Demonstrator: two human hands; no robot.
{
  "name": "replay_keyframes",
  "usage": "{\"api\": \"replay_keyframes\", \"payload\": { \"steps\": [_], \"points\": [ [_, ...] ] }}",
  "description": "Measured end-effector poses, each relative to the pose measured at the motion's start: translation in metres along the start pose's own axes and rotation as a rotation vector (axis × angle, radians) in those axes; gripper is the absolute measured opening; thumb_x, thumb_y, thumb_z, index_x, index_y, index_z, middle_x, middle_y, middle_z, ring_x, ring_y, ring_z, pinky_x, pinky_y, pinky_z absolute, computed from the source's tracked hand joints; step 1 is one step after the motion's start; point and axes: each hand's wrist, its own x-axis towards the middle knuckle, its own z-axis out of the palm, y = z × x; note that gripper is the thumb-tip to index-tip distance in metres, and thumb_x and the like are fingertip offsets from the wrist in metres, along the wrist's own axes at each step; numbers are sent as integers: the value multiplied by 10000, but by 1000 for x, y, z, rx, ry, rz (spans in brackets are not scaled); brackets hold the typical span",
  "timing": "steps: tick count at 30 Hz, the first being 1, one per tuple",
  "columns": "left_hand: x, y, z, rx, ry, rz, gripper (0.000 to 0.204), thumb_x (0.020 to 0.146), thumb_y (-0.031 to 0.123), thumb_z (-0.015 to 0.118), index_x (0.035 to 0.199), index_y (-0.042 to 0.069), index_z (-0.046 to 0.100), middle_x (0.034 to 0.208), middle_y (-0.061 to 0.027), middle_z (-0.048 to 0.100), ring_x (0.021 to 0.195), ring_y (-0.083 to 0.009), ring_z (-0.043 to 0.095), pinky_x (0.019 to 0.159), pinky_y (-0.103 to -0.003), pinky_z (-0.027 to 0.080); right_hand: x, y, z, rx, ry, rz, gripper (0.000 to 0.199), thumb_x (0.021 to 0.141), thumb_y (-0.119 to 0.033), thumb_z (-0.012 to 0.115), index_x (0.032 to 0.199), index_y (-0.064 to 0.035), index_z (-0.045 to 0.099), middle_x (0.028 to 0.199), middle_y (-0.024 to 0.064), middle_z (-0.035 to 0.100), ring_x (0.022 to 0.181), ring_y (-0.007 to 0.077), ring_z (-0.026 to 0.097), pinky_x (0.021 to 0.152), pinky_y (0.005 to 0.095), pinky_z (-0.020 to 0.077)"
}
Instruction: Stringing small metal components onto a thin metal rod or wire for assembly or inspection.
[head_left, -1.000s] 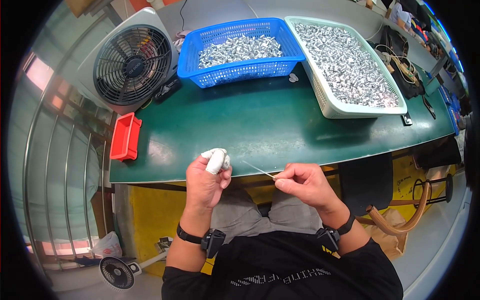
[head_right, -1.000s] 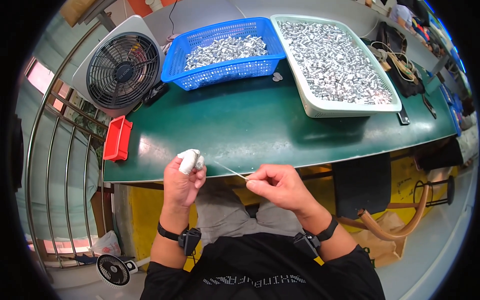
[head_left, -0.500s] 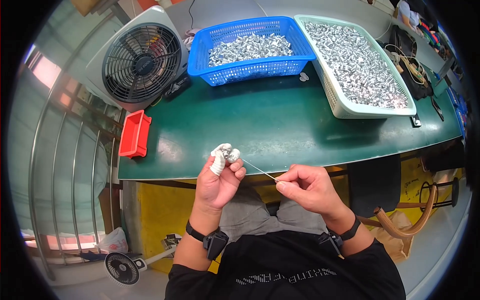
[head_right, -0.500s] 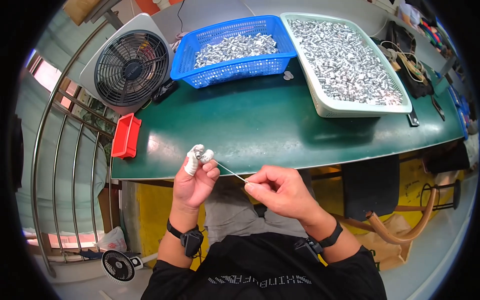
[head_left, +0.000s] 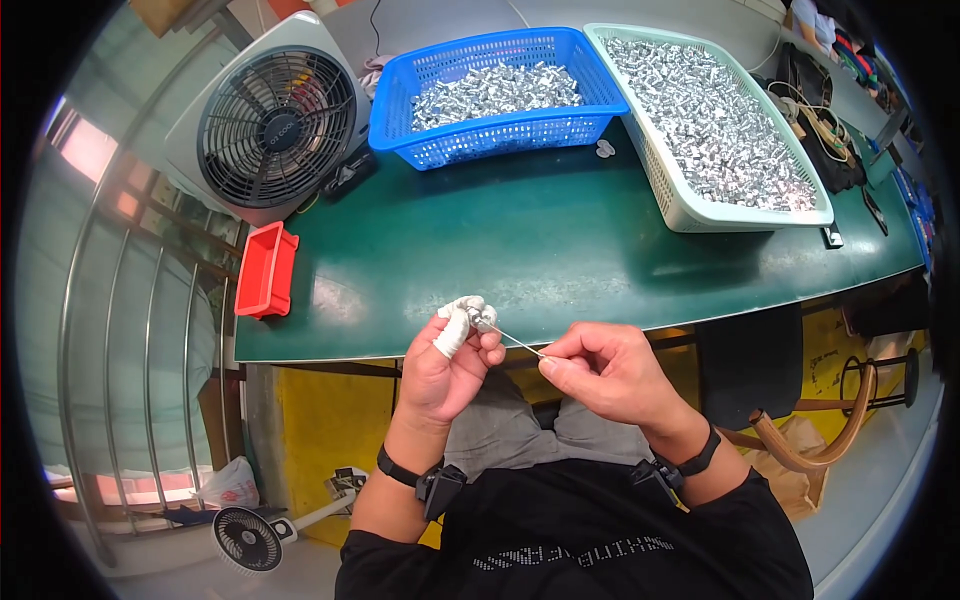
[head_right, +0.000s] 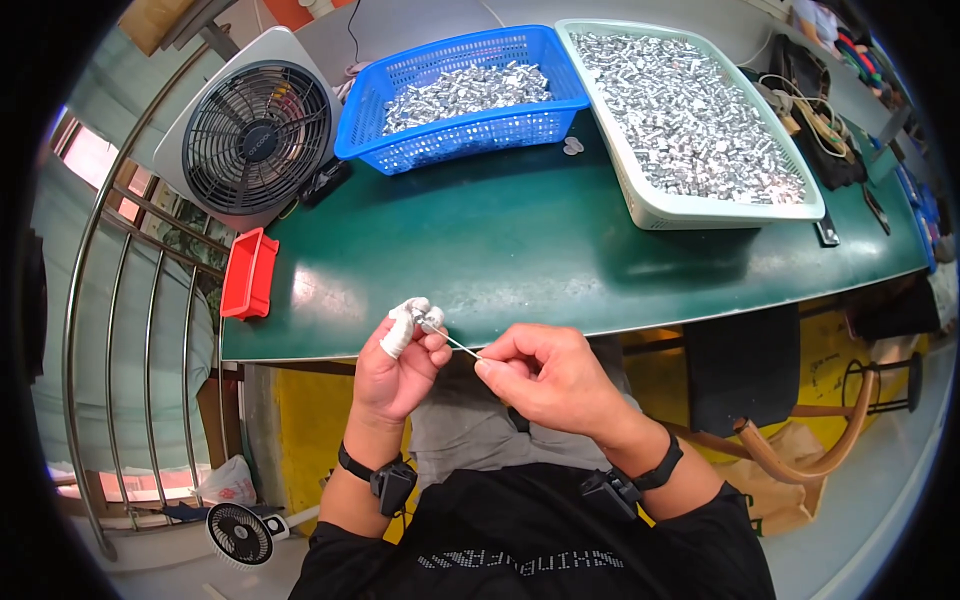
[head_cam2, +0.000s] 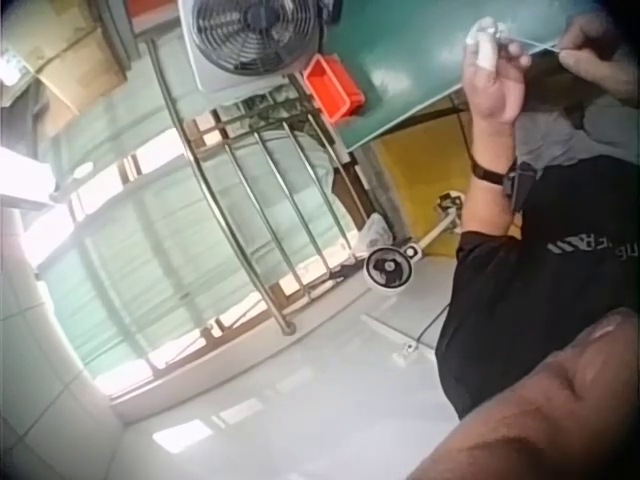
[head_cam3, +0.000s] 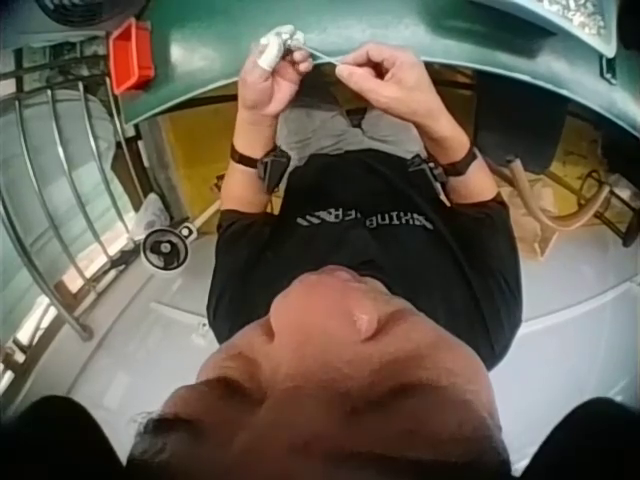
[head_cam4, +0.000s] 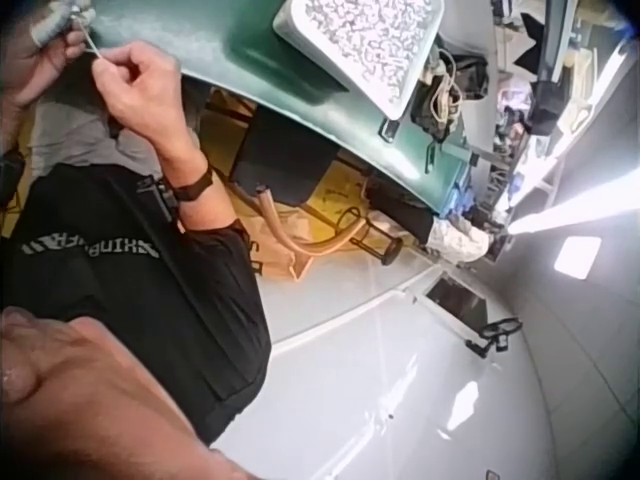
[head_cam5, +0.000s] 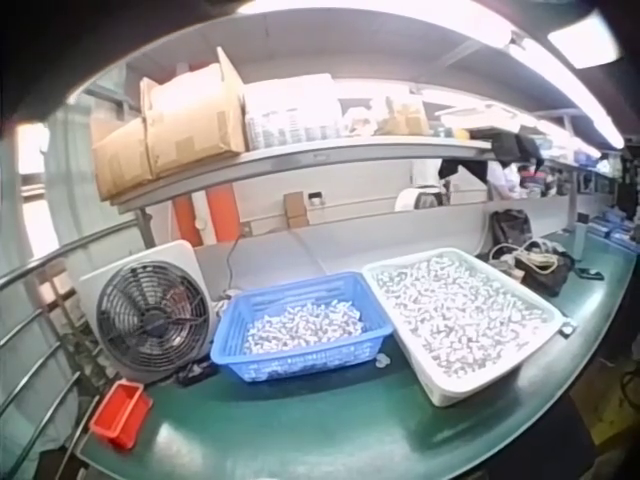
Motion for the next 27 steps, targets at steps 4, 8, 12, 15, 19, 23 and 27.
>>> {"api": "replay_keyframes", "payload": {
  "steps": [4,8,12,15,19,23,27],
  "points": [
    [-3,-2,9,364,75,123,211,983,62,521,1179,9,581,1001,-94,626,859,-188,609,744,-324,525,-1,1,-6,-92,-5,-17,65,891,-34,669,909,26,686,703,-52,575,595,-15,437,501,182,327],
    [-6,-2,11,744,108,250,204,963,0,536,1159,-4,592,967,-93,647,842,-185,642,744,-321,551,0,6,-12,-30,-29,28,89,897,-54,674,911,33,683,701,-45,575,593,-8,446,495,184,332],
    [-6,5,16,655,77,195,194,951,-23,544,1135,-10,604,950,-87,658,831,-169,646,743,-302,552,3,25,-17,392,-89,146,117,904,-76,679,916,40,682,708,-32,583,587,5,447,487,187,327],
    [-5,8,19,507,59,136,174,952,-15,547,1113,-10,615,953,-85,662,826,-151,641,738,-279,545,3,34,-17,679,-162,232,119,899,-79,689,927,37,688,736,-14,592,578,9,425,481,184,290],
    [-2,5,18,1361,63,524,155,941,-7,572,1087,-5,626,951,-76,665,824,-128,634,719,-258,530,4,32,-16,292,5,200,136,905,-88,689,944,42,689,759,-4,599,565,16,412,475,186,277],
    [-5,15,26,960,219,147,144,919,-11,604,1059,0,635,949,-58,667,823,-118,629,712,-251,518,6,33,-19,390,-72,192,141,909,-89,686,966,39,692,779,-8,600,581,16,421,483,185,284],
    [-1,26,26,975,142,96,160,938,-23,575,1090,-5,622,987,-51,652,856,-118,626,727,-250,525,9,41,-25,349,-72,198,120,906,-74,679,966,29,697,793,-25,598,610,22,434,514,190,306]
  ]
}}
